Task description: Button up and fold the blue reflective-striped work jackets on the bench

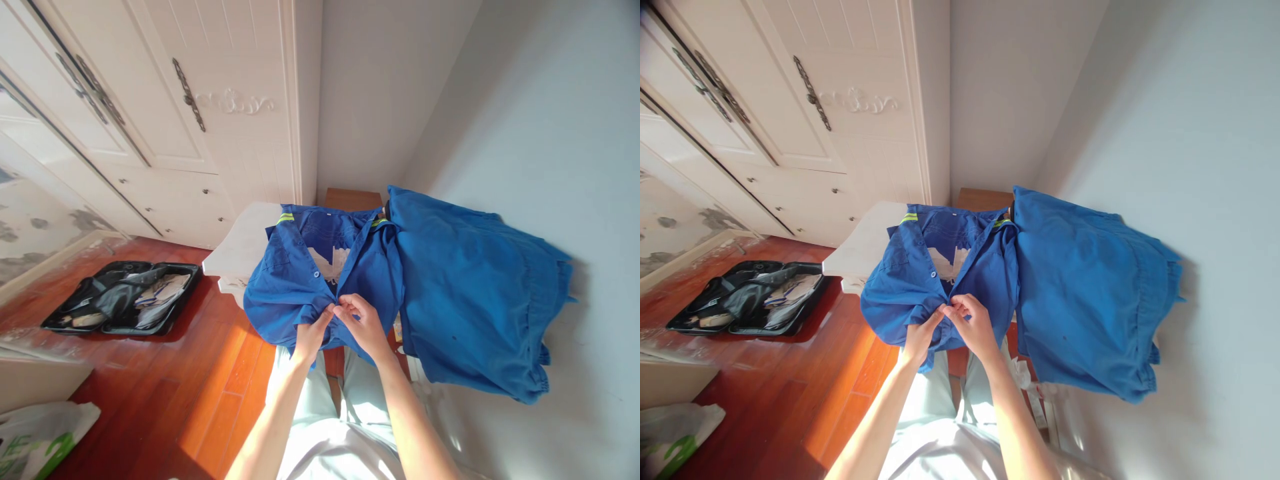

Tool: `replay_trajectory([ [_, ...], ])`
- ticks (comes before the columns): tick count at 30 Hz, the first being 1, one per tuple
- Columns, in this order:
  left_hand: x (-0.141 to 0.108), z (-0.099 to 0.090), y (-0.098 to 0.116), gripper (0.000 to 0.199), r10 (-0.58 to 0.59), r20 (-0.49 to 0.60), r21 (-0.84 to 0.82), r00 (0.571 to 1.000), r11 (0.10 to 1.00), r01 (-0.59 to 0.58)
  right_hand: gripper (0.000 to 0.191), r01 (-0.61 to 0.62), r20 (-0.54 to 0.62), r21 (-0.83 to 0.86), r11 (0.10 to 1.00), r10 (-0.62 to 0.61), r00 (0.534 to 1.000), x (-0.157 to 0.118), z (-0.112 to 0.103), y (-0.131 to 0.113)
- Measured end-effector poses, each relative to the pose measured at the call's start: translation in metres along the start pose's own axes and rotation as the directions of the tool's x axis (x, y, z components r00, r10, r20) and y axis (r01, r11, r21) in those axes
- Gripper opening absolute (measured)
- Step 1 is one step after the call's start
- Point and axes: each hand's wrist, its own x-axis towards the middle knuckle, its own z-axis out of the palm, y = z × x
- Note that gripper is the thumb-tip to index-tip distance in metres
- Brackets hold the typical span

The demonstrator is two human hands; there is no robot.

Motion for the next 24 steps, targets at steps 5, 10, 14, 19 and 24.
replay_trajectory([
  [5,-0.001,-0.003,0.001,0.028,0.007,0.046,0.030,0.999,1.000,-0.008,0.030,-0.027,-0.008,0.006,1.000,0.027,1.000,0.000,-0.003,-0.003],
  [10,0.004,-0.007,-0.012,0.037,0.003,0.050,0.032,0.999,0.999,-0.004,0.038,-0.185,0.055,0.174,0.967,0.178,0.982,0.002,0.003,0.004],
  [14,0.002,-0.016,-0.020,0.039,-0.010,0.081,0.031,0.997,1.000,0.008,0.039,-0.256,0.095,0.279,0.926,0.239,0.966,0.003,0.007,0.015],
  [19,-0.009,-0.026,-0.020,0.039,-0.100,0.189,-0.091,0.977,0.989,0.119,0.040,-0.332,-0.002,0.352,0.875,0.355,0.935,0.023,0.003,0.025],
  [24,-0.016,-0.034,-0.025,0.033,-0.258,0.181,-0.170,0.949,0.942,0.289,0.037,-0.342,0.006,0.134,0.930,0.344,0.939,0.050,-0.001,0.024],
])
